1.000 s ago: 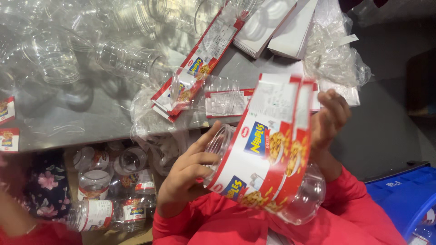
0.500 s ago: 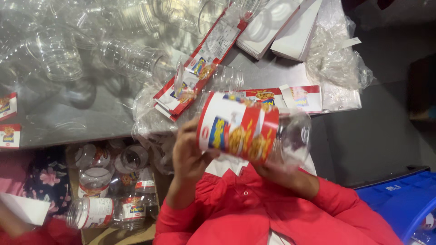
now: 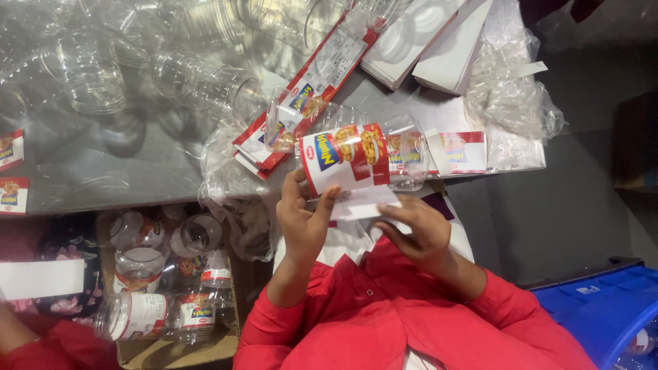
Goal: The person applies labels to plastic jars by hand. They peel the backing from a label, align it onto a jar, and wrap it around the jar surface. They repeat this for multiple jars throughout the episode.
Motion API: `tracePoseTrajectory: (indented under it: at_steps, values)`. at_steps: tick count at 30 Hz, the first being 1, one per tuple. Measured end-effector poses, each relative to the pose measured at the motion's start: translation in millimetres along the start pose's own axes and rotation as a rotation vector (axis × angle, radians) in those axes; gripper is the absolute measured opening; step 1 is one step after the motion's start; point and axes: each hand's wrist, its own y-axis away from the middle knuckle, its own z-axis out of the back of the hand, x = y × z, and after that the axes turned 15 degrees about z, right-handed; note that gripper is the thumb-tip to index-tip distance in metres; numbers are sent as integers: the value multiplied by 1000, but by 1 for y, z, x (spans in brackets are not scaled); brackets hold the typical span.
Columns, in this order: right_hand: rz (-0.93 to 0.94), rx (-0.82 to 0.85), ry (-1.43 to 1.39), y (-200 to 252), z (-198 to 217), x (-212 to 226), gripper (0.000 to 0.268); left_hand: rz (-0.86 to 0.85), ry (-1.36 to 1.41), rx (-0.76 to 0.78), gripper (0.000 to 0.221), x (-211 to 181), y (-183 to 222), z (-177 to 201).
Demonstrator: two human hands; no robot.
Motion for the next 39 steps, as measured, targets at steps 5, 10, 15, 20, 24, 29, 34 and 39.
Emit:
tracePoseTrajectory:
  at_steps: [5, 10, 15, 20, 24, 29, 34, 39]
  values:
    - [312, 112, 252, -23, 7, -5, 32, 47, -17, 62, 36, -5, -4, 0]
    - [554, 129, 334, -41, 5, -13, 32, 143, -86, 100, 39, -1, -11, -1]
    - [401, 153, 307, -46, 3, -11, 32, 182, -64, 155, 41, 9, -22, -4]
    - [162, 39, 291, -44, -4, -12, 29, 272, -114, 160, 45, 12, -28, -2]
    - [50, -22, 288, -42, -8, -12, 28, 255, -73, 181, 37, 22, -32, -1]
    - [-8, -53, 312, -43, -12, -13, 27, 217, -86, 132, 43, 32, -37, 2]
    - [-48, -37, 337, -45, -14, -13, 28, 246, -20, 150, 40, 33, -39, 4]
    - [-91, 11, 378, -51, -16, -12, 27, 307, 162, 229, 44, 40, -41, 8]
